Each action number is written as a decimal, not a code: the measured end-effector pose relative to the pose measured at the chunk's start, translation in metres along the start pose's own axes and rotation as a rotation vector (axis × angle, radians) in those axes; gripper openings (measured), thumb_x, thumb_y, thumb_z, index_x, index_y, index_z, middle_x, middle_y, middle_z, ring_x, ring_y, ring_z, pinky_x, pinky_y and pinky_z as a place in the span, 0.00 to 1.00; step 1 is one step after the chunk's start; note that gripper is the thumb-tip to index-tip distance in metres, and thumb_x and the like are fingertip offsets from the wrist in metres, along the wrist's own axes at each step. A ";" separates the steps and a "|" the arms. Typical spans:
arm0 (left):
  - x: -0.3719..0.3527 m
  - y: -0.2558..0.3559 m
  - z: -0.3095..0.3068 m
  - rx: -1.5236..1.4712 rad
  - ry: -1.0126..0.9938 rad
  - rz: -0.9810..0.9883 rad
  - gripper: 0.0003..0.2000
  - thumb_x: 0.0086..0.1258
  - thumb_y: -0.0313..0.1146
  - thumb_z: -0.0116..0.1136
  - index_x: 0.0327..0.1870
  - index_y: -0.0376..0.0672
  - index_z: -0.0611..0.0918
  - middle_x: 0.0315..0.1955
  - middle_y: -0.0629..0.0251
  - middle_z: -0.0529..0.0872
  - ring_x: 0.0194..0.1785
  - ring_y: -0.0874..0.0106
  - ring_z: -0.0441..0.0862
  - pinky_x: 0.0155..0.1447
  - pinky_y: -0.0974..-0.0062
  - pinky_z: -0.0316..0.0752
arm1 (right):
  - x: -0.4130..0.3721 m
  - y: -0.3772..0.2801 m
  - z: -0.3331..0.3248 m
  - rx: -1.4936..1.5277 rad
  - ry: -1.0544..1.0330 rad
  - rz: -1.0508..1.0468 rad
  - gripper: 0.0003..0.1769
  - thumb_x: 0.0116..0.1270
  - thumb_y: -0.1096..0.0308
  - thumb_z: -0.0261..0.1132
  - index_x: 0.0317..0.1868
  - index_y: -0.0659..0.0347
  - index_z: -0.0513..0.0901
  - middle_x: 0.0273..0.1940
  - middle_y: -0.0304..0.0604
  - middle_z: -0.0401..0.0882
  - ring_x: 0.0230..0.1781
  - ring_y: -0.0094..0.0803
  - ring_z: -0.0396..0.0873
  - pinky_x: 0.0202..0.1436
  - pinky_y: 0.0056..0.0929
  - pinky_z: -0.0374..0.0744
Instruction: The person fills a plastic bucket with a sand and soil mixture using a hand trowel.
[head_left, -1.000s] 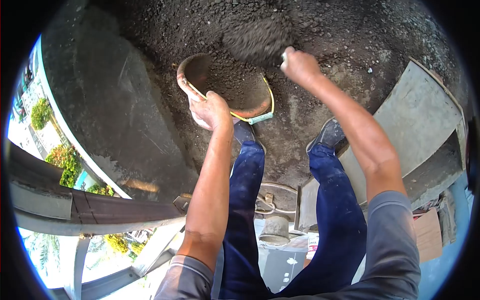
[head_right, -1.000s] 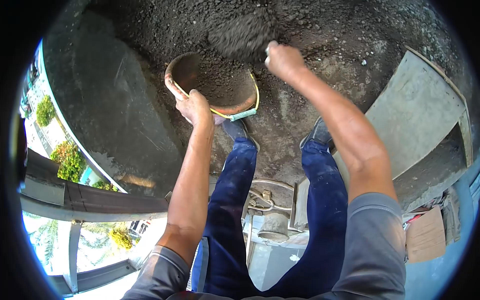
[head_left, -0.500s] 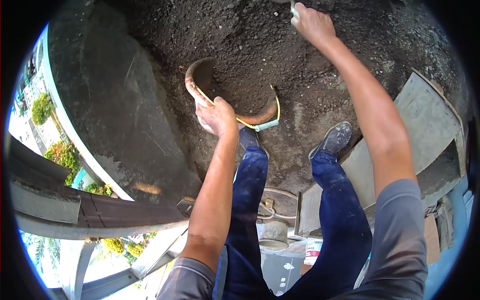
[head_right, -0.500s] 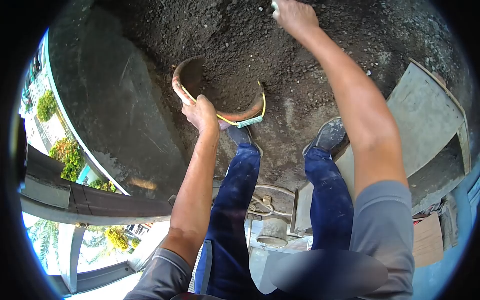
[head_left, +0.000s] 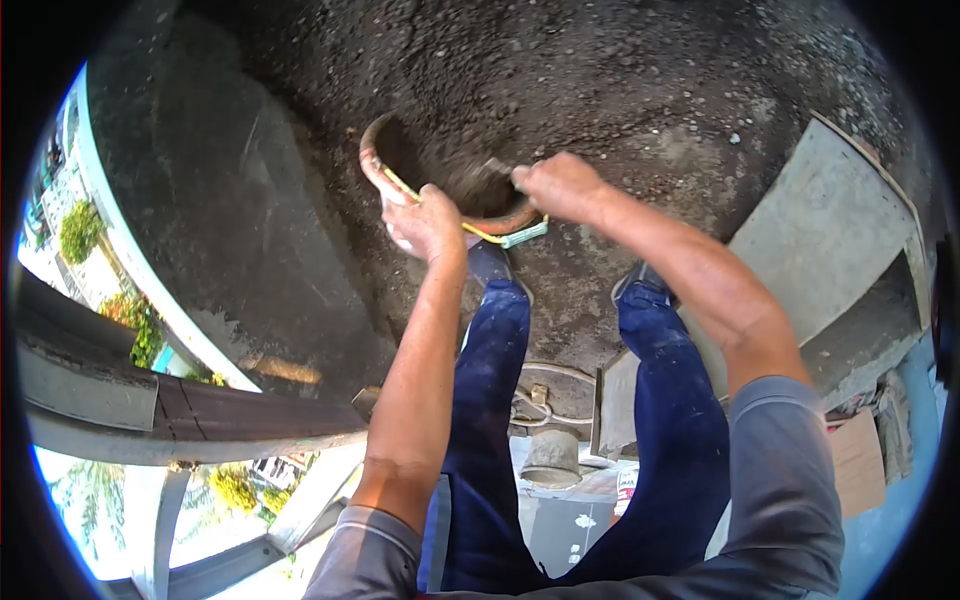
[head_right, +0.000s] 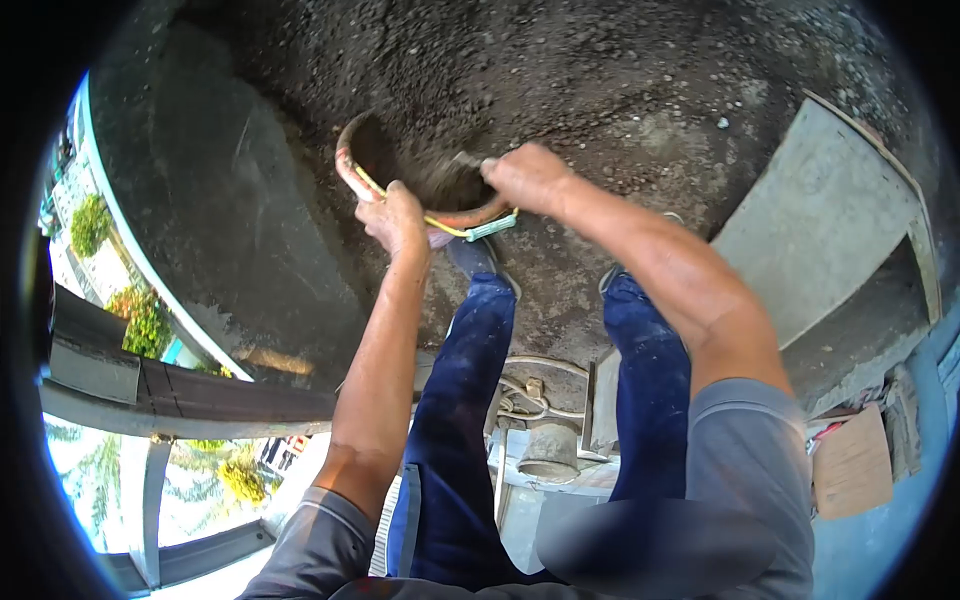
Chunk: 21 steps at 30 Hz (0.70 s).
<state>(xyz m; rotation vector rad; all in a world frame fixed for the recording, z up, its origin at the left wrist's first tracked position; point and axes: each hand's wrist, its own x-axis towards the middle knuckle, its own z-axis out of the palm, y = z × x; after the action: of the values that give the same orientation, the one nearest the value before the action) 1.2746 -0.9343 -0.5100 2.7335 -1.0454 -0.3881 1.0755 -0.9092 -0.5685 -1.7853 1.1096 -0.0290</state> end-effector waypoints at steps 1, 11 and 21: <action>0.001 -0.005 0.001 0.024 -0.015 0.005 0.24 0.57 0.32 0.60 0.56 0.30 0.81 0.48 0.37 0.85 0.52 0.40 0.84 0.63 0.50 0.76 | -0.016 -0.003 0.000 0.015 0.093 0.009 0.10 0.67 0.66 0.63 0.47 0.59 0.80 0.38 0.56 0.88 0.39 0.56 0.88 0.43 0.53 0.84; -0.004 -0.007 0.002 0.049 -0.018 0.027 0.29 0.60 0.35 0.59 0.60 0.24 0.77 0.53 0.35 0.82 0.59 0.41 0.80 0.66 0.48 0.72 | -0.173 0.195 -0.001 0.858 1.314 1.156 0.11 0.69 0.66 0.68 0.34 0.59 0.75 0.22 0.38 0.77 0.15 0.27 0.76 0.16 0.32 0.75; -0.006 -0.006 0.004 0.103 -0.048 0.017 0.33 0.62 0.37 0.59 0.67 0.25 0.72 0.59 0.38 0.77 0.64 0.43 0.76 0.71 0.50 0.68 | 0.007 0.112 0.008 0.455 0.827 0.908 0.18 0.65 0.59 0.68 0.48 0.65 0.81 0.42 0.61 0.89 0.45 0.55 0.89 0.50 0.48 0.86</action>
<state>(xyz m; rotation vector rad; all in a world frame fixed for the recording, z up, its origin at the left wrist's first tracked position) 1.2732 -0.9262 -0.5143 2.8166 -1.1300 -0.4109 1.0092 -0.9178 -0.6590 -0.7191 2.2051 -0.4600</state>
